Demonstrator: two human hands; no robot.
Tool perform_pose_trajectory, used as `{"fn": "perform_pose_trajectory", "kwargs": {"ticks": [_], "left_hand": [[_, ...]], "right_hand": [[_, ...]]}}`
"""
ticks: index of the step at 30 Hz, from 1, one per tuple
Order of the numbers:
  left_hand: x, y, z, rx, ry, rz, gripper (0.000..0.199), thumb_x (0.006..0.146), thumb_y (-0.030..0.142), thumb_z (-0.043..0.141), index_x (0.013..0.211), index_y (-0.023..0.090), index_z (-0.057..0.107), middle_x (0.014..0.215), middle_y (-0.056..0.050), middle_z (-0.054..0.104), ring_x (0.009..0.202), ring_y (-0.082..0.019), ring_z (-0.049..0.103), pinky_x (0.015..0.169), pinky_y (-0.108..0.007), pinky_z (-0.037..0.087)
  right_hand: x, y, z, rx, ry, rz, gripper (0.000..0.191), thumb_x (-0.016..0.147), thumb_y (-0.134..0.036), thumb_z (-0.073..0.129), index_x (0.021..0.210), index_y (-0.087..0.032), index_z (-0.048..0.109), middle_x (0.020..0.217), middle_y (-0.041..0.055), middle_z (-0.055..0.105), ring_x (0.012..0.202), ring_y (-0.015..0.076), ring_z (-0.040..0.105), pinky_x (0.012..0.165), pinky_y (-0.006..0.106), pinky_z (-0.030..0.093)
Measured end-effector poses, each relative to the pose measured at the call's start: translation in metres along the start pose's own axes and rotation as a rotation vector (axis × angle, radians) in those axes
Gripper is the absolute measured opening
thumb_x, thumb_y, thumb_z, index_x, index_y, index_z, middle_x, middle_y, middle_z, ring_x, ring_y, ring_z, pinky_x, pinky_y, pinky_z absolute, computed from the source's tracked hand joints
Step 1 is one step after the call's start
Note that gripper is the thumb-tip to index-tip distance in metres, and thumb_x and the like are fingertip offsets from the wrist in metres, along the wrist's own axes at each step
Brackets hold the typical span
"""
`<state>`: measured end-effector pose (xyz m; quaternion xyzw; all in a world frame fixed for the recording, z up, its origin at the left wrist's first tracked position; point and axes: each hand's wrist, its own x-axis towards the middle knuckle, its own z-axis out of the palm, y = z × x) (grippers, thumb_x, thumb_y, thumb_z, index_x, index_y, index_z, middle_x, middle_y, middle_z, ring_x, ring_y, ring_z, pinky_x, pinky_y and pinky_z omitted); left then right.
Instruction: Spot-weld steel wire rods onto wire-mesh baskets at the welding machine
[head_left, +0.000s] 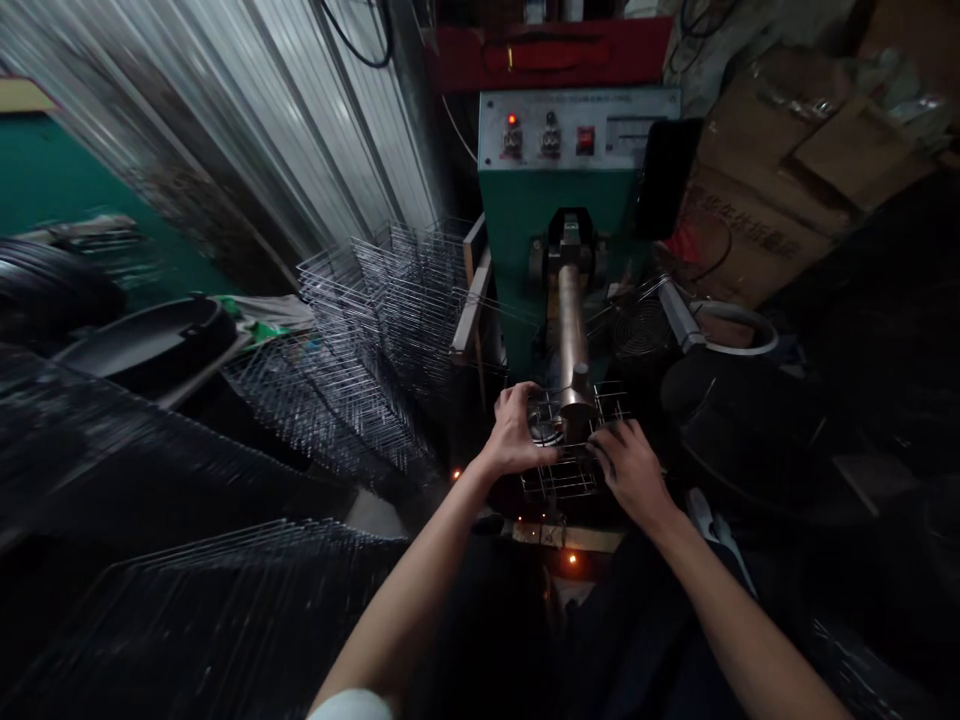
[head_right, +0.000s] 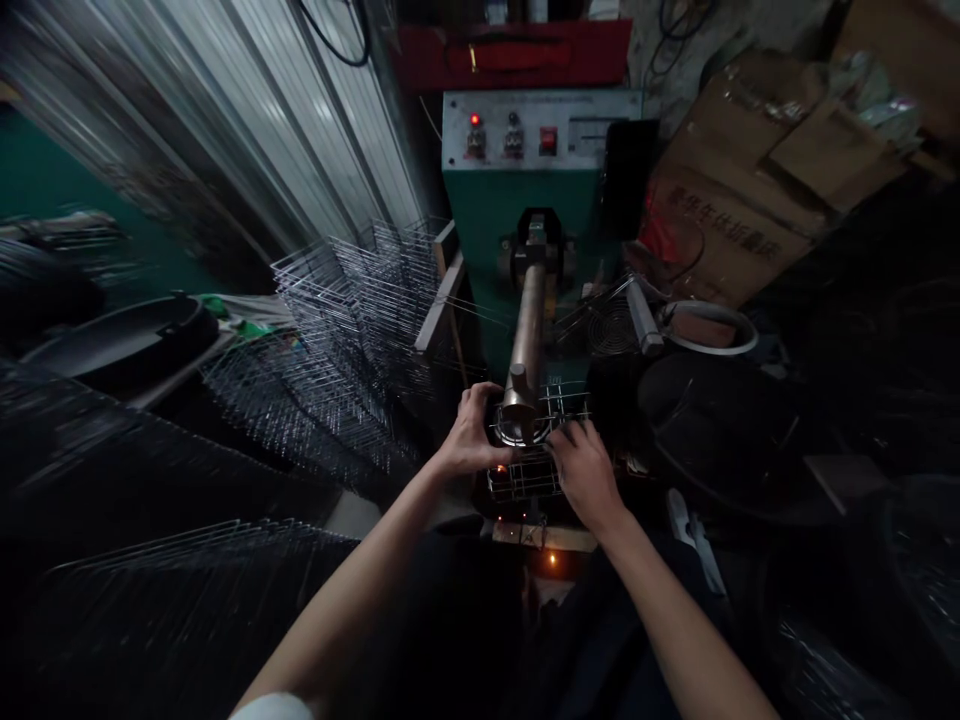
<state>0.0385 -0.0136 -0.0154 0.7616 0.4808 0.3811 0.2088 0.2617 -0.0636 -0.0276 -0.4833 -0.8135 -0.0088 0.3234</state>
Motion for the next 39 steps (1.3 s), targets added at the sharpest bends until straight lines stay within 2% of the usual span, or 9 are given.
{"fn": "perform_pose_trajectory", "kwargs": {"ticks": [9,14,17,20,22,25,29,34,39], "left_hand": [[0.015,-0.013,-0.004,-0.051,-0.069,0.075,0.091,0.048,0.033,0.086,0.127,0.02,0.043,0.123,-0.01,0.049,0.119,-0.032,0.047,0.106,-0.05,0.043],[0.013,-0.016,-0.006,-0.061,-0.075,0.08,0.096,0.053,0.038,0.089,0.135,0.021,0.042,0.13,-0.012,0.046,0.126,-0.033,0.045,0.111,-0.052,0.041],[-0.005,-0.039,-0.008,-0.132,-0.063,0.061,0.127,0.048,0.045,0.094,0.151,0.024,0.024,0.151,-0.016,0.029,0.144,-0.038,0.027,0.12,-0.056,0.028],[-0.035,-0.078,0.003,-0.348,-0.168,-0.112,0.154,0.042,0.047,0.096,0.157,0.03,-0.004,0.162,-0.019,0.013,0.151,-0.04,0.016,0.12,-0.061,0.025],[-0.053,-0.102,0.019,-0.527,-0.294,-0.253,0.151,0.042,0.045,0.095,0.156,0.034,-0.003,0.16,-0.019,0.022,0.149,-0.039,0.026,0.115,-0.062,0.031],[-0.064,-0.12,0.042,-0.714,-0.312,-0.364,0.132,0.051,0.042,0.091,0.155,0.036,0.01,0.157,-0.017,0.032,0.142,-0.036,0.041,0.109,-0.06,0.041],[-0.068,-0.113,0.045,-0.716,-0.244,-0.363,0.118,0.052,0.04,0.089,0.149,0.032,0.022,0.154,-0.017,0.036,0.138,-0.033,0.046,0.108,-0.057,0.043],[-0.107,-0.086,0.015,-0.561,-0.208,-0.276,0.112,0.048,0.027,0.088,0.145,0.026,0.03,0.146,-0.016,0.044,0.136,-0.033,0.046,0.114,-0.054,0.036],[-0.142,-0.049,-0.01,-0.295,-0.184,-0.184,0.106,0.055,0.025,0.084,0.149,0.025,0.033,0.144,-0.011,0.047,0.134,-0.032,0.046,0.116,-0.052,0.034]], "right_hand": [[0.007,0.007,0.002,0.059,-0.049,-0.067,0.018,0.1,-0.019,0.048,0.1,-0.02,0.066,0.095,0.0092,0.062,0.095,0.0265,0.055,0.084,0.04,0.051],[0.008,0.008,-0.02,0.213,-0.075,-0.036,0.02,0.102,-0.026,0.05,0.094,-0.02,0.067,0.089,0.0076,0.063,0.088,0.025,0.058,0.08,0.039,0.05],[-0.007,0.014,-0.043,0.413,0.009,0.196,0.023,0.101,-0.036,0.054,0.093,-0.02,0.067,0.088,0.0061,0.066,0.082,0.0213,0.062,0.074,0.034,0.051],[-0.034,0.02,-0.057,0.749,-0.02,0.537,0.027,0.095,-0.046,0.062,0.099,-0.02,0.068,0.093,0.0063,0.07,0.084,0.0208,0.067,0.077,0.033,0.055],[-0.054,0.02,-0.057,0.973,-0.087,0.693,0.035,0.088,-0.049,0.071,0.108,-0.02,0.068,0.105,0.0093,0.071,0.094,0.0233,0.069,0.086,0.037,0.056],[-0.08,0.013,-0.049,1.111,-0.094,0.845,0.045,0.083,-0.05,0.077,0.112,-0.019,0.064,0.107,0.0123,0.071,0.09,0.0235,0.071,0.081,0.037,0.057],[-0.102,-0.002,-0.047,1.15,-0.079,0.923,0.049,0.083,-0.051,0.077,0.115,-0.021,0.056,0.088,0.0072,0.072,0.058,0.0142,0.063,0.049,0.024,0.048],[-0.113,-0.016,-0.074,1.219,-0.332,0.901,0.047,0.085,-0.051,0.074,0.118,-0.021,0.058,0.095,0.008,0.07,0.075,0.0186,0.068,0.062,0.03,0.054],[-0.102,-0.033,-0.092,1.319,-0.41,0.834,0.035,0.089,-0.045,0.071,0.109,-0.021,0.054,0.079,0.0025,0.067,0.049,0.0082,0.053,0.046,0.019,0.04]]}}
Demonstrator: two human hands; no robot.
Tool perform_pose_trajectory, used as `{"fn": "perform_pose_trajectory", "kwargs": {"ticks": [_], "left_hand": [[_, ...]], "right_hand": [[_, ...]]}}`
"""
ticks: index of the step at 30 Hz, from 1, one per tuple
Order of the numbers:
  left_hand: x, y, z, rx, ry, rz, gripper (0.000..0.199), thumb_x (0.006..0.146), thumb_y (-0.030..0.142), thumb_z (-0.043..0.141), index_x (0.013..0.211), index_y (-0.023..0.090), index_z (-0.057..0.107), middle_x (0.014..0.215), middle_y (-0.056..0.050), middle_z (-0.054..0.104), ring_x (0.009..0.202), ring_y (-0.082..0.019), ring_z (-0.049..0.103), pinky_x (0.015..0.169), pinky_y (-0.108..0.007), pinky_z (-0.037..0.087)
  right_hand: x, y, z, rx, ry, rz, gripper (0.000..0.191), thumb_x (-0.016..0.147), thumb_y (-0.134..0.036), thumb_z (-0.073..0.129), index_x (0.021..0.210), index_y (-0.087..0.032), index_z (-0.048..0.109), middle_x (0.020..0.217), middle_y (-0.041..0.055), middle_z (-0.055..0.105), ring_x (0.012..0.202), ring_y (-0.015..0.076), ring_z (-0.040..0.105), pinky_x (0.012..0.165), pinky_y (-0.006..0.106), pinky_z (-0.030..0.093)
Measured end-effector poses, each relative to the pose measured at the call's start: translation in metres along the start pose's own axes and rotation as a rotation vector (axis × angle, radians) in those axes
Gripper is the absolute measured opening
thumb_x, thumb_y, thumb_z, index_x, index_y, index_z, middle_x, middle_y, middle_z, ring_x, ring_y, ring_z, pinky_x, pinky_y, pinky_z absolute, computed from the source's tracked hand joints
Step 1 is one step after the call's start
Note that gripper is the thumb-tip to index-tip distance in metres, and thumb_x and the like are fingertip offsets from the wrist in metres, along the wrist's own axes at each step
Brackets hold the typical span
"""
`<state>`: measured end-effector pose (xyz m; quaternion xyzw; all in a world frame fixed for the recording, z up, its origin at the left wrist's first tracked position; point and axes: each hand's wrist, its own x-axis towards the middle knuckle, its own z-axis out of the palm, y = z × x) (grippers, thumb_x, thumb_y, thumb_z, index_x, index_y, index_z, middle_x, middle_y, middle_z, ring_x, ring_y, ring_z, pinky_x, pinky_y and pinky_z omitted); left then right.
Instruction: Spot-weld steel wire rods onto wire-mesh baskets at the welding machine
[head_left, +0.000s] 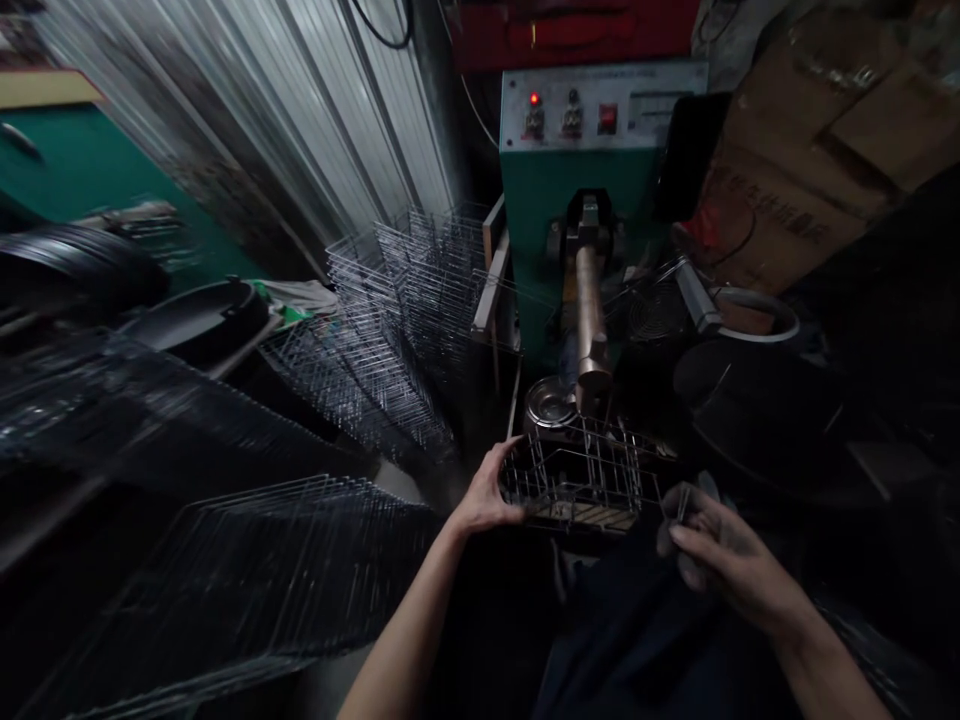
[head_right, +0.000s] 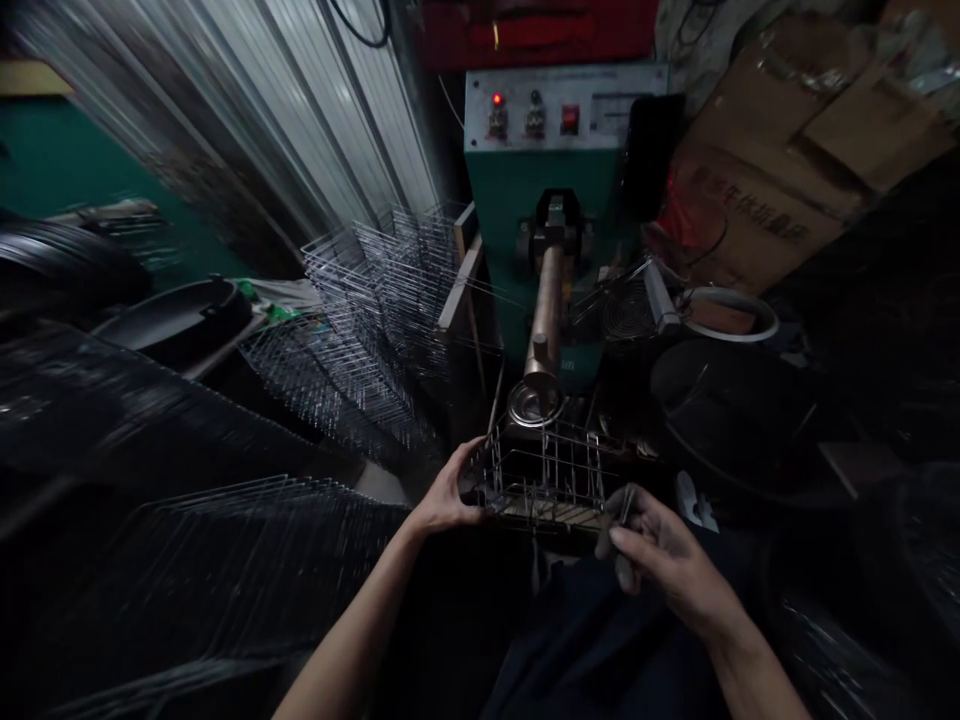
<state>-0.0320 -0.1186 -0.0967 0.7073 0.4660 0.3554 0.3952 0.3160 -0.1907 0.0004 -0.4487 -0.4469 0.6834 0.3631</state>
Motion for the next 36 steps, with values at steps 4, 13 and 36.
{"fn": "perform_pose_trajectory", "kwargs": {"ticks": [4,13,36], "left_hand": [[-0.008,0.013,-0.001,0.142,-0.027,-0.03,0.107,0.053,0.027,0.085,0.148,0.026,0.037,0.142,-0.01,0.048,0.133,-0.034,0.044,0.116,-0.056,0.033],[0.005,0.078,0.029,0.475,0.037,0.058,0.1,0.045,0.035,0.087,0.134,0.025,0.043,0.124,-0.009,0.059,0.117,-0.037,0.05,0.107,-0.06,0.03],[0.038,0.111,0.047,0.547,0.121,0.088,0.095,0.046,0.042,0.086,0.125,0.023,0.037,0.118,-0.01,0.057,0.115,-0.034,0.049,0.101,-0.054,0.029]], "right_hand": [[0.005,-0.005,0.009,0.118,-0.05,-0.003,0.034,0.082,-0.044,0.075,0.094,-0.019,0.056,0.064,-0.0015,0.061,0.036,0.0023,0.035,0.037,0.014,0.023],[0.008,-0.009,0.014,-0.087,-0.151,-0.083,0.036,0.085,-0.048,0.07,0.105,-0.018,0.073,0.091,0.01,0.073,0.078,0.0223,0.071,0.071,0.034,0.058],[0.055,0.002,0.026,-1.112,-0.064,-0.793,0.025,0.098,-0.012,0.051,0.118,-0.017,0.066,0.101,0.0082,0.072,0.094,0.0222,0.066,0.087,0.037,0.056]]}}
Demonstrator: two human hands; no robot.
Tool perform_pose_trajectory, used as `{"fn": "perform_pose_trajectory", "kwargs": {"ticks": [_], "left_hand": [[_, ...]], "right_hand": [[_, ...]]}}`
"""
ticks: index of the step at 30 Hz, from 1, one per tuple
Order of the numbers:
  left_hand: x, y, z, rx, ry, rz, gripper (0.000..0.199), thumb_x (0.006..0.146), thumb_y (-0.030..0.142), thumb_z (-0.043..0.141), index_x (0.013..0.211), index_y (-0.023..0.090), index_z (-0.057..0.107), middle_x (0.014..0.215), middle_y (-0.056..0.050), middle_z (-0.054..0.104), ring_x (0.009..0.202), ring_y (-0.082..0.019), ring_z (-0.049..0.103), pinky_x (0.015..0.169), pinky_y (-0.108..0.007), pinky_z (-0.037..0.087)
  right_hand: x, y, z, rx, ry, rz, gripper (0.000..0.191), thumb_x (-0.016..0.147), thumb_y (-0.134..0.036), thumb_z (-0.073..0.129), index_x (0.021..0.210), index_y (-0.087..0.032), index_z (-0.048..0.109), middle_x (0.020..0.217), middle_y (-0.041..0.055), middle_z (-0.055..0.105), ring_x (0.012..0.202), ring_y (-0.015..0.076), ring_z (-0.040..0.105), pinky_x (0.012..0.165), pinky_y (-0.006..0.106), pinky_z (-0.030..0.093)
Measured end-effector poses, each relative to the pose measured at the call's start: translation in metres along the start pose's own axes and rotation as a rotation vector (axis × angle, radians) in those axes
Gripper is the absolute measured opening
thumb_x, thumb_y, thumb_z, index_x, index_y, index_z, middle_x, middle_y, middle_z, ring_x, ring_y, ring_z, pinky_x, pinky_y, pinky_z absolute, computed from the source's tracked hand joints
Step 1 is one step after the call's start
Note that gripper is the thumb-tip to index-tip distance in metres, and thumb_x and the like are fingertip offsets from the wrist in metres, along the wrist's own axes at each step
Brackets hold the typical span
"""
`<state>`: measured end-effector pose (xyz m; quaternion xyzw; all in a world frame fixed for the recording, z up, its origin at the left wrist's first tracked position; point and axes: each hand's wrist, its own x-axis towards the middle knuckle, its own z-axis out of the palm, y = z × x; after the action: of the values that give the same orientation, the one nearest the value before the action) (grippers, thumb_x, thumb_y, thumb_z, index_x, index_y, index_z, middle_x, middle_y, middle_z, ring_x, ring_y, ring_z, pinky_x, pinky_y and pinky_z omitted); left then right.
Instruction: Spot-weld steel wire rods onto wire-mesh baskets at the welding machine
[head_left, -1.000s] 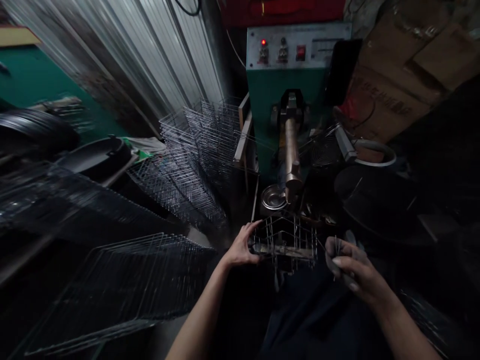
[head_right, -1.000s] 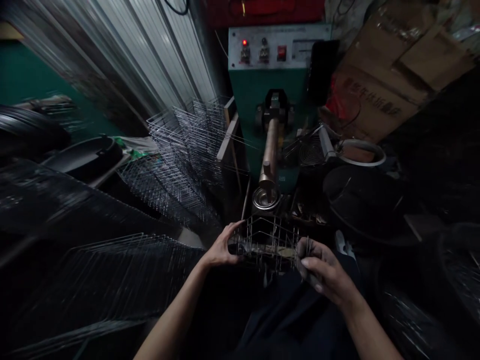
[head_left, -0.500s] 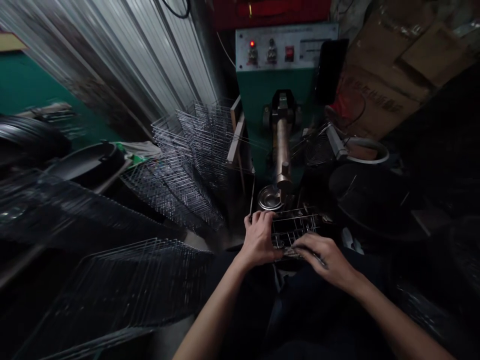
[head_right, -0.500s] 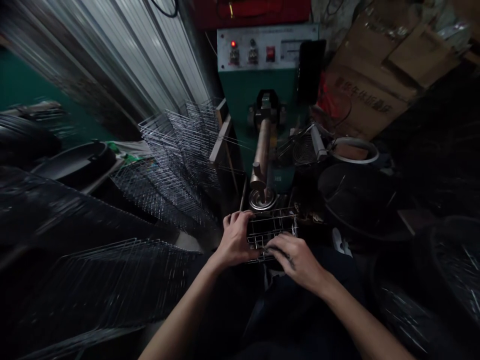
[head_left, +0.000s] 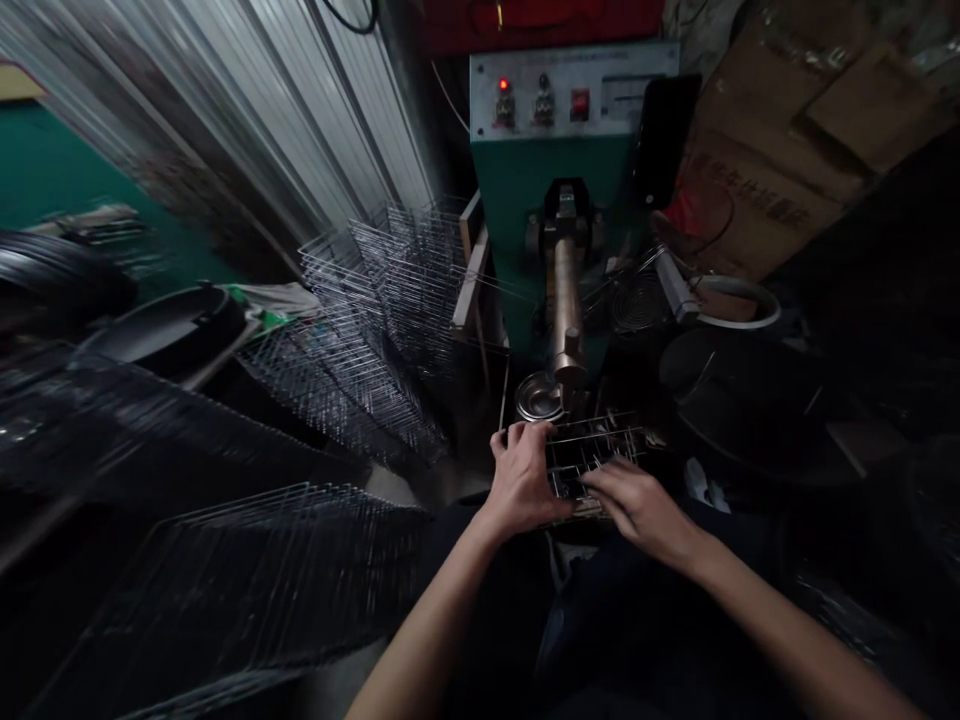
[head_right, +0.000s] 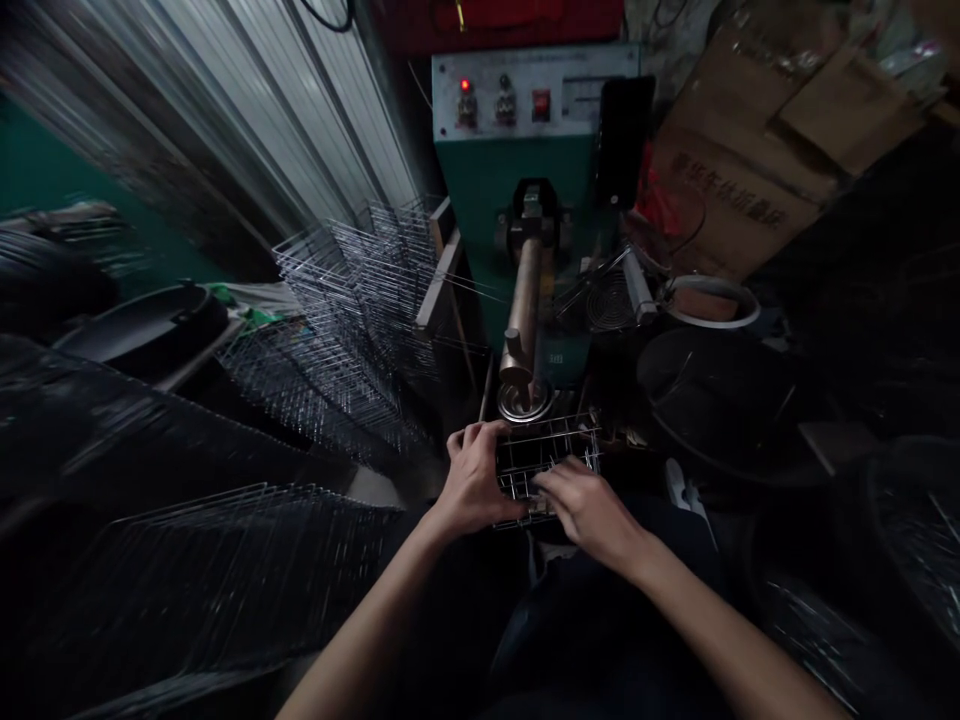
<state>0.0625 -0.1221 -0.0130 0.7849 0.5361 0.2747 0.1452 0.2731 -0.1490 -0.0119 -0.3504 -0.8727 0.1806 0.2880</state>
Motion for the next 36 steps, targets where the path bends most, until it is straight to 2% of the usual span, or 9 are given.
{"fn": "perform_pose_trajectory", "kwargs": {"ticks": [3,6,11,20,24,27,30,33,36], "left_hand": [[0.001,-0.002,-0.002,-0.007,0.02,-0.008,0.095,0.045,0.037,0.086,0.126,0.023,0.037,0.119,-0.009,0.057,0.114,-0.033,0.05,0.102,-0.053,0.028],[0.003,-0.003,-0.004,-0.016,0.028,-0.001,0.095,0.045,0.036,0.086,0.125,0.024,0.037,0.12,-0.009,0.057,0.114,-0.033,0.05,0.102,-0.052,0.029],[0.009,-0.008,-0.003,-0.023,0.024,0.009,0.095,0.044,0.037,0.087,0.124,0.023,0.037,0.117,-0.008,0.058,0.112,-0.032,0.052,0.102,-0.052,0.029],[0.027,-0.015,-0.001,-0.022,0.043,-0.008,0.099,0.042,0.037,0.089,0.126,0.023,0.037,0.117,-0.008,0.057,0.115,-0.033,0.051,0.104,-0.053,0.027],[0.033,-0.016,-0.003,-0.011,0.05,-0.017,0.098,0.043,0.038,0.089,0.125,0.023,0.038,0.118,-0.008,0.057,0.114,-0.033,0.052,0.102,-0.051,0.028],[0.034,-0.016,-0.003,-0.005,0.06,-0.029,0.095,0.045,0.041,0.088,0.125,0.024,0.039,0.119,-0.008,0.058,0.113,-0.033,0.052,0.101,-0.051,0.029],[0.036,-0.018,-0.002,-0.001,0.054,-0.024,0.094,0.046,0.045,0.088,0.125,0.025,0.039,0.12,-0.008,0.058,0.113,-0.033,0.053,0.101,-0.05,0.03],[0.047,-0.023,-0.004,0.016,0.046,-0.023,0.097,0.045,0.046,0.089,0.125,0.024,0.039,0.121,-0.008,0.058,0.115,-0.034,0.052,0.101,-0.05,0.031],[0.061,-0.029,-0.006,0.037,0.037,-0.035,0.097,0.046,0.05,0.088,0.125,0.023,0.039,0.119,-0.008,0.058,0.113,-0.033,0.052,0.099,-0.051,0.032]], "right_hand": [[-0.001,0.006,0.007,-0.261,-0.017,-0.123,0.033,0.094,-0.006,0.05,0.123,-0.01,0.065,0.109,0.014,0.072,0.1,0.029,0.065,0.086,0.045,0.058],[-0.003,0.01,0.013,-0.373,0.003,-0.186,0.035,0.093,-0.003,0.047,0.123,-0.006,0.066,0.109,0.0156,0.072,0.099,0.0299,0.064,0.083,0.044,0.059],[-0.001,0.015,0.011,-0.29,0.028,-0.197,0.036,0.095,-0.006,0.047,0.126,-0.01,0.065,0.112,0.0126,0.072,0.1,0.0256,0.064,0.087,0.041,0.059],[0.007,0.038,0.017,-0.248,0.057,-0.172,0.042,0.095,-0.002,0.043,0.132,-0.015,0.057,0.119,0.0103,0.07,0.107,0.0252,0.065,0.099,0.049,0.054],[0.015,0.041,0.016,-0.23,0.086,-0.192,0.044,0.094,-0.001,0.042,0.133,-0.018,0.057,0.116,0.0099,0.07,0.106,0.0243,0.063,0.094,0.045,0.055],[0.018,0.038,0.014,-0.196,0.107,-0.164,0.039,0.096,-0.005,0.045,0.131,-0.018,0.057,0.114,0.0108,0.067,0.106,0.0251,0.059,0.089,0.04,0.055],[0.021,0.036,0.015,-0.19,0.159,-0.097,0.028,0.099,-0.01,0.049,0.123,-0.018,0.059,0.108,0.0107,0.064,0.099,0.0239,0.058,0.088,0.041,0.053],[0.029,0.04,0.018,-0.227,0.217,-0.072,0.017,0.099,-0.013,0.051,0.11,-0.02,0.061,0.098,0.0083,0.062,0.092,0.0229,0.058,0.089,0.044,0.05],[0.04,0.047,0.021,-0.243,0.283,-0.044,0.014,0.098,-0.014,0.052,0.104,-0.02,0.062,0.096,0.008,0.061,0.092,0.024,0.057,0.086,0.042,0.051]]}}
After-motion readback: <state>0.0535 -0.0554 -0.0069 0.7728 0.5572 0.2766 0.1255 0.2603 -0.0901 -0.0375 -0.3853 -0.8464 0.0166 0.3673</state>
